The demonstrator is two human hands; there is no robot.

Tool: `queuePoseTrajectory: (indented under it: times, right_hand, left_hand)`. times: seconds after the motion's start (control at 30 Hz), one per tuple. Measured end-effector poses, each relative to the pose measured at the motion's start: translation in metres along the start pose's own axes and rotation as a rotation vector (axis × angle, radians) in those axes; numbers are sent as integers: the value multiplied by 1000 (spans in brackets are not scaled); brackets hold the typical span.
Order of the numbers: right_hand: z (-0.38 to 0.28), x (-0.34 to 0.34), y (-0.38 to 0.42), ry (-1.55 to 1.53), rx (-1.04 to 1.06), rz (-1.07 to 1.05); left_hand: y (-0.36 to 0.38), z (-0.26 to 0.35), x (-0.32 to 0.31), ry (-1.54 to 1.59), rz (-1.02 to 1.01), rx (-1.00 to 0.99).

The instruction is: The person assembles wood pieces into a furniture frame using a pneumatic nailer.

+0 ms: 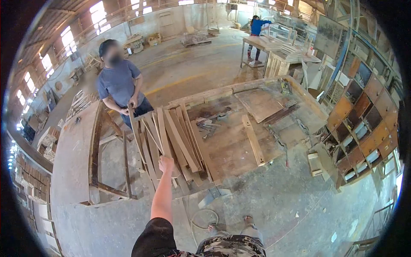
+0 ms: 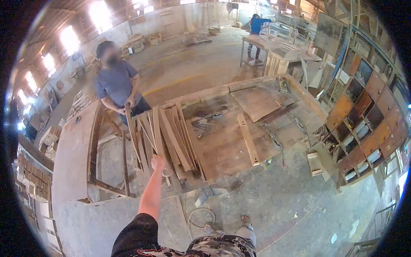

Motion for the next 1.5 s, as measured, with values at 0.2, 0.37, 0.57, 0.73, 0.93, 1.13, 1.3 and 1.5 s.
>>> queuePoseTrajectory:
  times: [0.2, 0.37, 0.57, 0.73, 0.93, 1.13, 1.3, 1.5]
  right_hand:
    - [-2, -5, 11, 56, 59, -51]
    - [17, -2, 27, 153, 77, -152]
    - [60, 35, 48, 383, 85, -390]
    - [70, 63, 66, 563, 105, -532]
    - [-10, 43, 88, 611, 241, -595]
    - [-96, -84, 59, 1035, 290, -784]
    - [-192, -223, 24, 1124, 450, -842]
    - [-350, -357, 35, 1569, 440, -805]
  left_hand:
    - [75, -45, -31, -89, 124, -267]
    - [244, -187, -100, -101, -21, -267]
    - [562, -343, -221, 259, -611, 370]
    - [670, -327, -189, 579, -469, 625]
    - [697, -292, -89, 331, -390, 461]
    - [665, -407, -40, 155, -382, 350]
    - [551, -496, 58, 81, -239, 304]
    - [327, -501, 238, -12, -95, -4]
Point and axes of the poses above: each hand's wrist, its own y-axis away from the middle knuckle, its own x-axis out of the back of the hand, z = x × y, the point moved 2 cm from there along -y, towards the middle knuckle, and after that the axes turned 14 degrees about -z, right-handed, at the moved point
